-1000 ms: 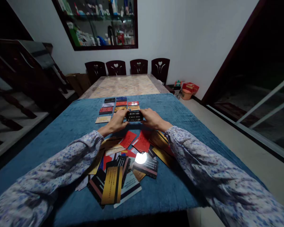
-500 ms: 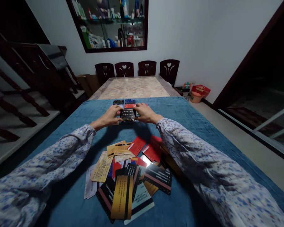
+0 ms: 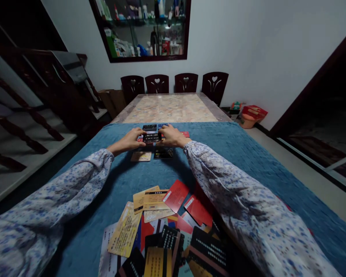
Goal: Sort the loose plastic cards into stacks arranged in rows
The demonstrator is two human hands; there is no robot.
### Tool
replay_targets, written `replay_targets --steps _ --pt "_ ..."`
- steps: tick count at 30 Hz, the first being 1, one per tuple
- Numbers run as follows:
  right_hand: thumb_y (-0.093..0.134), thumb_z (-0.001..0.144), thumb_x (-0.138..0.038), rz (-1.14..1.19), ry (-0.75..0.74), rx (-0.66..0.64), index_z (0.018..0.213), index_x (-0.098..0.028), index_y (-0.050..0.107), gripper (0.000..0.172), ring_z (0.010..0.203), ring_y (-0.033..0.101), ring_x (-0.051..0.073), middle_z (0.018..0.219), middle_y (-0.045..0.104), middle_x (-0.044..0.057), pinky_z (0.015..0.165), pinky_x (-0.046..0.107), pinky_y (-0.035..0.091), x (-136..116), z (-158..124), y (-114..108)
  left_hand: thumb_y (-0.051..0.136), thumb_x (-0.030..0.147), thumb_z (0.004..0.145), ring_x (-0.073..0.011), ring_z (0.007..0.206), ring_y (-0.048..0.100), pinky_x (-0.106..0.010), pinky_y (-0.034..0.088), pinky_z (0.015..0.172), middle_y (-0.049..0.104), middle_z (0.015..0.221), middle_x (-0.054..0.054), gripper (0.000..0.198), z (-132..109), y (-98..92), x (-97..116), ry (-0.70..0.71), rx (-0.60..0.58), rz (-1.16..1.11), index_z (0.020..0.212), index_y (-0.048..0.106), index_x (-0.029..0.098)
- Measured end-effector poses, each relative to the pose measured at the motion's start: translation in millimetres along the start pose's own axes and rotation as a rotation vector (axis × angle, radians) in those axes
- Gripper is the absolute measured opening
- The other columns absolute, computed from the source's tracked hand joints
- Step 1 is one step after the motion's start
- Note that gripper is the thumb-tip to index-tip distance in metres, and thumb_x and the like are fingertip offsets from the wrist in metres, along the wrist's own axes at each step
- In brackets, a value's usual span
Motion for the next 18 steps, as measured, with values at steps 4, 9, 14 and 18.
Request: replay_targets --steps 4,9,14,18 --pt "0.073 0.088 -0.038 -0.022 0.026 -0.024 0.127 -0.021 0.070 0.044 0.118 0.057 0.030 0.130 0.066 0.013 0.099 0.038 0.045 7 21 9 0.071 0.028 0.072 -0.0326 0.119 0.058 -0.042 0.049 0.106 0.063 0.124 -0.012 0.054 9 -0.8 -14 -0.011 -0.020 0.003 0.125 0.070 0.013" --pt "0.069 0.089 -0.036 -0.053 0.055 -0.036 0.128 -0.020 0.071 0.042 0.118 0.057 0.031 0.128 0.068 0.013 0.096 0.037 0.044 13 45 13 0.071 0.029 0.072 -0.0314 0.117 0.060 -0.041 0.050 0.105 0.064 0.120 -0.011 0.053 25 0.1 -32 -0.042 -0.006 -0.017 0.122 0.071 0.013" --pt "0.070 0.088 -0.037 -0.078 0.057 -0.053 0.128 -0.019 0.071 0.045 0.116 0.058 0.029 0.129 0.068 0.013 0.100 0.035 0.040 22 72 18 0.074 0.025 0.067 -0.0305 0.111 0.063 -0.041 0.051 0.103 0.066 0.116 -0.011 0.051 50 4.0 -54 -0.066 0.022 -0.044 0.116 0.074 0.014" --pt "0.068 0.088 -0.037 -0.092 0.067 -0.065 0.129 -0.020 0.071 0.044 0.116 0.059 0.028 0.131 0.069 0.011 0.103 0.036 0.038 30 91 24 0.074 0.023 0.065 -0.0295 0.107 0.065 -0.040 0.053 0.101 0.068 0.117 -0.010 0.052 66 5.4 -65 -0.107 0.011 -0.046 0.117 0.073 0.013"
Point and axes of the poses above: each hand's wrist, its own z-axis towards the middle knuckle, its own y-axis out of the palm, x = y × z, the point moved 1 cm from there along z, towards the middle knuckle
